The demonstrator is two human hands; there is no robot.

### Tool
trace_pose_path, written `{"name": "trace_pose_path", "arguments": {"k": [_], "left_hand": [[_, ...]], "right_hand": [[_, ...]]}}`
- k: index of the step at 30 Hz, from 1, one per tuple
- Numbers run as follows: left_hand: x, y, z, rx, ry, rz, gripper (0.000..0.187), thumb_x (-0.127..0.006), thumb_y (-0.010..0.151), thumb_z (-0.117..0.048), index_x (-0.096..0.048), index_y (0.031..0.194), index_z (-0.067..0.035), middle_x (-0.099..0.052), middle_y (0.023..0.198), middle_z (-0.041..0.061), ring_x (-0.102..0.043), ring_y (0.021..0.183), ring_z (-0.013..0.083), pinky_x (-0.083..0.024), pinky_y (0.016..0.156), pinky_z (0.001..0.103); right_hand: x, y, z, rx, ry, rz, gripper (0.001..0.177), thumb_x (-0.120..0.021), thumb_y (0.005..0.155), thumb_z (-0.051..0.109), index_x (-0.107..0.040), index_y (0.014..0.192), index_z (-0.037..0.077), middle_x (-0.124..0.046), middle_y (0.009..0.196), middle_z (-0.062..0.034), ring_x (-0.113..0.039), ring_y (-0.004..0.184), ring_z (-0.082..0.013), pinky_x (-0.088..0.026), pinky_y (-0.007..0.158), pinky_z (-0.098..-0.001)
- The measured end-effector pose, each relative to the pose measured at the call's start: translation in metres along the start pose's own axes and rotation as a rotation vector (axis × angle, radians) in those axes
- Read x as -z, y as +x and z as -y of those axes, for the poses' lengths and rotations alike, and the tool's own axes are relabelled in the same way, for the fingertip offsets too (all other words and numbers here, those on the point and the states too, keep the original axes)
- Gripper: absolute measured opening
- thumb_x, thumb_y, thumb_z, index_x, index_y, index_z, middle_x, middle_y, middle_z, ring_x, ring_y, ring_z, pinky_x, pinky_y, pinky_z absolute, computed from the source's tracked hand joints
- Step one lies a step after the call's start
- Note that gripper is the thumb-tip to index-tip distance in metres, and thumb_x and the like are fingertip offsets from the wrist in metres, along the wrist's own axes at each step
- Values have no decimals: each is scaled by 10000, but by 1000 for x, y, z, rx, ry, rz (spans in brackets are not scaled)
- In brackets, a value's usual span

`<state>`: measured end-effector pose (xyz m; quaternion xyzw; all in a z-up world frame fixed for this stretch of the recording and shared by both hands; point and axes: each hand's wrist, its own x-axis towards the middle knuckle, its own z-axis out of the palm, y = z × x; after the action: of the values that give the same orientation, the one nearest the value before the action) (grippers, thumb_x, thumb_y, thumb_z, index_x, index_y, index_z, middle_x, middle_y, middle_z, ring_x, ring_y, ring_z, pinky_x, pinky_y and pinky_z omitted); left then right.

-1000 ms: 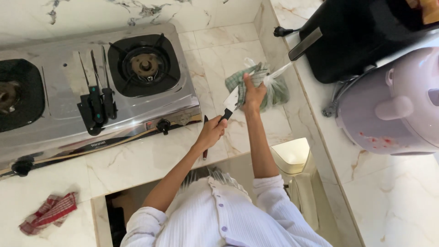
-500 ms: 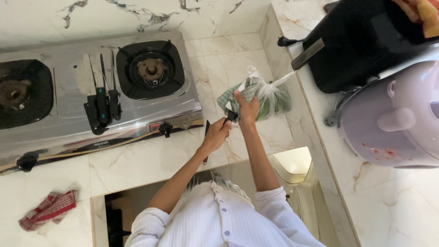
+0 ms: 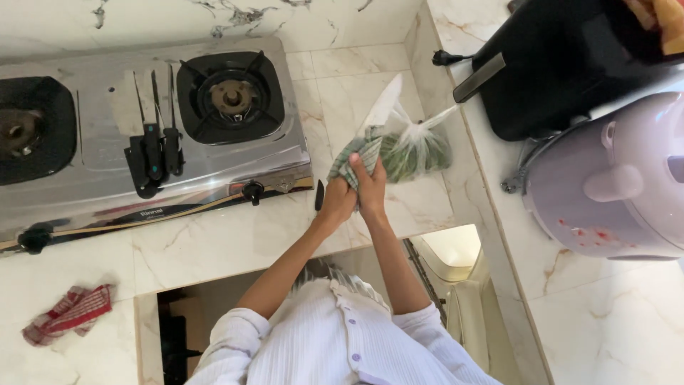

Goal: Organize knives and other kitchen tools into a knife block and holder.

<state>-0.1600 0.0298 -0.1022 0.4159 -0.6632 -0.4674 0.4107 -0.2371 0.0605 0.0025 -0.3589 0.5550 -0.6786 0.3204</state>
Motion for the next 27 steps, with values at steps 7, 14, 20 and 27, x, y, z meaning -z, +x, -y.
{"name": "trace_pose_path", "arguments": {"k": [7, 14, 20, 27], "left_hand": [[66, 3, -62, 181, 230, 332, 468, -613, 983, -446, -723, 837, -14, -705, 745, 183, -687, 720, 308, -508, 681, 407], [34, 39, -19, 187, -252, 10, 427, -788, 956, -338, -553, 789, -23, -485, 679, -11, -422, 653, 90, -378, 604, 281], [-9, 27, -9, 229, -417, -12, 338, -797, 934, -261, -593, 769, -48, -533, 674, -43, -433, 629, 48, -349, 570, 242], [-31, 41, 33, 445, -271, -135, 335, -809, 882, -249, -601, 725, -39, -621, 651, 0, -566, 581, 92, -514, 552, 284]], "right_hand": [[54, 12, -13, -147, -25, 113, 256, -754, 960, 187, -675, 1097, -13, -713, 929, -44, -636, 805, -108, -540, 728, -286], [72, -44, -8, -266, -189, 417, 440, -761, 931, 181, -620, 1308, 2, -709, 1087, -20, -630, 960, -78, -533, 859, -265], [111, -52, -24, -387, -162, 371, 453, -766, 940, 174, -629, 1319, -33, -711, 1070, -32, -627, 950, -103, -525, 855, -286], [171, -67, -48, -378, -294, 436, 428, -794, 900, 206, -671, 1246, -13, -724, 1038, -1, -629, 909, -72, -535, 834, -257]]}}
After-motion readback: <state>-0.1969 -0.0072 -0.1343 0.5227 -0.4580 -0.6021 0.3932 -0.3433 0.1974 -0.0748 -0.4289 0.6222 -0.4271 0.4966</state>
